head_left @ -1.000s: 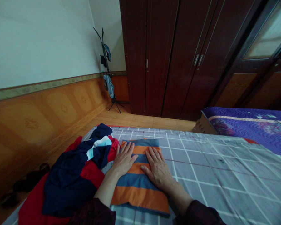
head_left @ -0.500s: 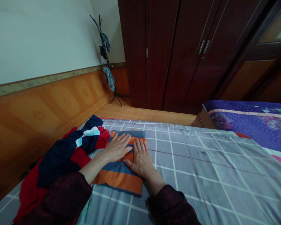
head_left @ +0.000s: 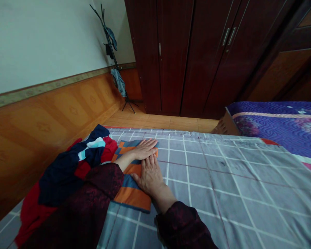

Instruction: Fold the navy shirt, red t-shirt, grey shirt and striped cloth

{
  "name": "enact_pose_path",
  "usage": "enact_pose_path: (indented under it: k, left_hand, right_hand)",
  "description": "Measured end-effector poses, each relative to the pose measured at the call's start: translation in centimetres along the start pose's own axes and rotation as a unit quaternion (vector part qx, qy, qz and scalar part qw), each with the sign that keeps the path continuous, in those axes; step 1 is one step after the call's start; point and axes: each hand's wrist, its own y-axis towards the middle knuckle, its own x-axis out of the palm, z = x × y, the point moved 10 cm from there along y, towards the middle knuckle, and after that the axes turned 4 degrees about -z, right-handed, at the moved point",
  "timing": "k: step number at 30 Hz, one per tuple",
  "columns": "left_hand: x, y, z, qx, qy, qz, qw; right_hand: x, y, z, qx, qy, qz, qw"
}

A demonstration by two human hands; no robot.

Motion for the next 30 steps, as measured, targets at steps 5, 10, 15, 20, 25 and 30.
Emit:
enact_pose_path:
  k: [5, 10, 15, 20, 25, 30]
  left_hand:
    - [-0.7, 1.7, -0.2, -0.032, 0.017, 0.013, 0.999]
    - [-1.6, -0.2, 0.5, -0.043, 0.026, 0.036, 0.998]
    - [-1.6, -5.3, -1.7, -0.096, 0.041, 0.08, 0.991]
    - [-0.2, -11.4, -3.1, -0.116, 0.061, 0.094, 0.987]
    - [0.3, -17.1, -2.9, -0.162, 0.067, 0.103, 0.979]
    - [2.0, -20.3, 1.7, -0.052, 0.015, 0.033, 0.998]
  right_hand:
    - [0.3, -0.2, -0.5, -0.012, -0.016, 0.005, 1.0]
    - [0.5, -0.1, -0.5, -0.02, -0.021, 0.001, 1.0]
    - [0.6, -0.2, -0.5, -0.017, -0.029, -0.017, 0.999]
    - [0.8, -0.2, -0.3, -0.014, -0.041, -0.013, 0.999]
    - [0.9, 0.0, -0.3, -0.016, -0.044, -0.007, 0.999]
    - [0.9, 0.0, -0.2, -0.016, -0.041, -0.004, 0.999]
